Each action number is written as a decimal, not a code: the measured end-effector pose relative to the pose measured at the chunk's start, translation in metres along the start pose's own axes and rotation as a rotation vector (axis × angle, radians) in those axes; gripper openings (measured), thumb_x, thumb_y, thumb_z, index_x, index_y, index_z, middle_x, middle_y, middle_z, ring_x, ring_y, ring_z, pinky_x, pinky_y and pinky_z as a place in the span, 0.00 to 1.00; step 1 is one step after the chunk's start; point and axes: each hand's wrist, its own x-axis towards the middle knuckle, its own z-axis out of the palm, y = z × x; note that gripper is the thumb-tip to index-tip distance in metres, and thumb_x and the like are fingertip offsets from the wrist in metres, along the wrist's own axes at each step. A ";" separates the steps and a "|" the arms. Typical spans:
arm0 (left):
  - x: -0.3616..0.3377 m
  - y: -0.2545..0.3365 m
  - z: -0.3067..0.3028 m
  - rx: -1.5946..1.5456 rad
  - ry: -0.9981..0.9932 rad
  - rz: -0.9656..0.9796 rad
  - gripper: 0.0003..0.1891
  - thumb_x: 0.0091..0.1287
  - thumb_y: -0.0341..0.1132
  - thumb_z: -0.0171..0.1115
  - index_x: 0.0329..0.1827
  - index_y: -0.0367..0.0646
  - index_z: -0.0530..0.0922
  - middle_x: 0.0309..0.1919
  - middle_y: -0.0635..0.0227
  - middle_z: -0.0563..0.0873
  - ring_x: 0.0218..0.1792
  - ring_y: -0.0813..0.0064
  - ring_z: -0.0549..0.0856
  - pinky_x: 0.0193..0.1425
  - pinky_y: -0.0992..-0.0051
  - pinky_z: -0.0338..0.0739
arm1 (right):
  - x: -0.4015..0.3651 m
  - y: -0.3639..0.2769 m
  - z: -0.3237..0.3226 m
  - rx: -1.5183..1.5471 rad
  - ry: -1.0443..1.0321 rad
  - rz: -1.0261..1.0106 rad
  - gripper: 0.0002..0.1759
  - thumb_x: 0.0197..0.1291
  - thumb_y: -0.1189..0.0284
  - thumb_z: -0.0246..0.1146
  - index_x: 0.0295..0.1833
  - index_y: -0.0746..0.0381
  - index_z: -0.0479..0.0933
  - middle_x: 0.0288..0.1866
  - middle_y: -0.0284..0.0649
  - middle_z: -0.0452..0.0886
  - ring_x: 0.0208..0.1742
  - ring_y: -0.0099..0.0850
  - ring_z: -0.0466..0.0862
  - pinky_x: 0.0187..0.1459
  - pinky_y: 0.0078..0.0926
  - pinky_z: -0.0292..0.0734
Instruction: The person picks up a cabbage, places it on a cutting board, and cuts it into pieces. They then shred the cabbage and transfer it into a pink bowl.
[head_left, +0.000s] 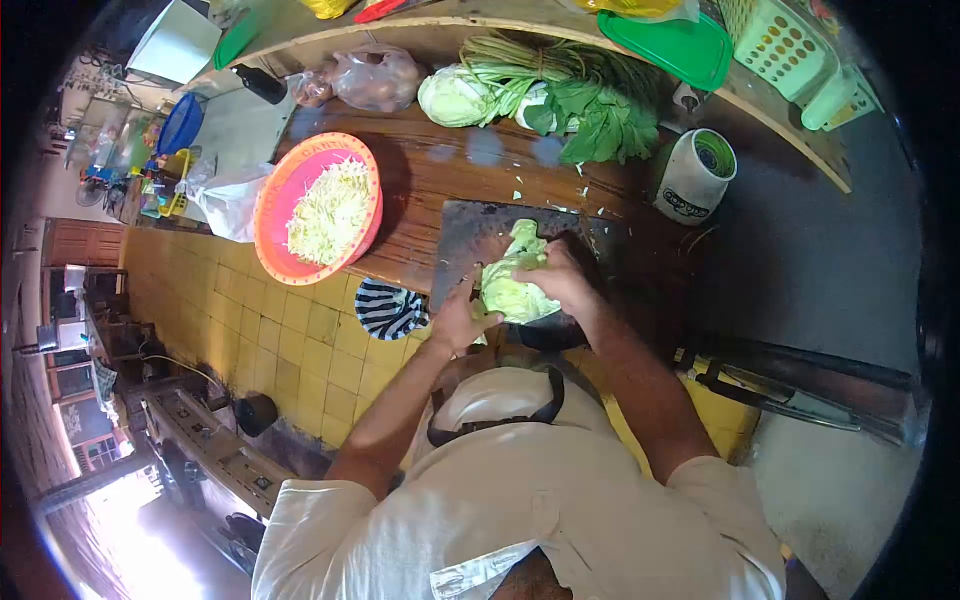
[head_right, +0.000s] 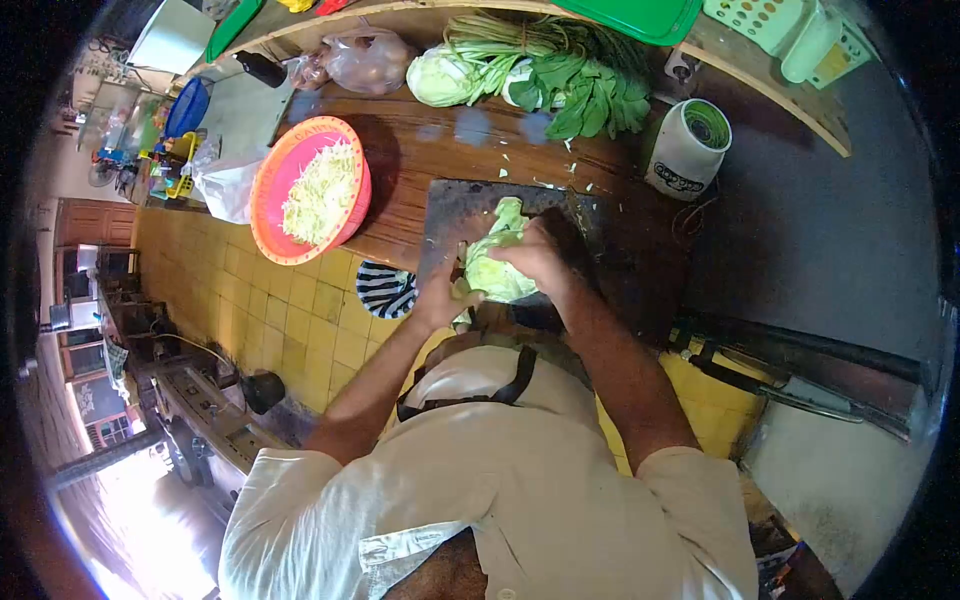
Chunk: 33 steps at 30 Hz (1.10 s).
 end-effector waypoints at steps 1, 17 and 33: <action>-0.001 0.011 -0.001 0.020 -0.005 -0.082 0.56 0.51 0.45 0.77 0.79 0.44 0.50 0.65 0.42 0.71 0.67 0.47 0.70 0.70 0.60 0.67 | -0.002 -0.005 0.001 -0.073 -0.057 -0.048 0.38 0.44 0.64 0.79 0.56 0.72 0.69 0.51 0.54 0.79 0.48 0.42 0.83 0.51 0.36 0.77; 0.028 -0.048 -0.058 -0.143 -0.166 0.069 0.39 0.53 0.25 0.62 0.74 0.44 0.64 0.54 0.48 0.79 0.58 0.51 0.77 0.64 0.64 0.73 | -0.104 0.046 0.044 -1.138 -0.319 -0.198 0.25 0.48 0.68 0.64 0.55 0.60 0.76 0.47 0.49 0.81 0.56 0.46 0.79 0.65 0.56 0.58; 0.025 0.052 -0.010 0.479 -0.267 0.261 0.42 0.60 0.47 0.68 0.77 0.72 0.54 0.71 0.48 0.60 0.60 0.48 0.79 0.61 0.58 0.79 | -0.061 0.096 0.084 -1.115 0.255 0.139 0.31 0.64 0.50 0.57 0.50 0.72 0.77 0.49 0.53 0.79 0.49 0.50 0.79 0.54 0.48 0.74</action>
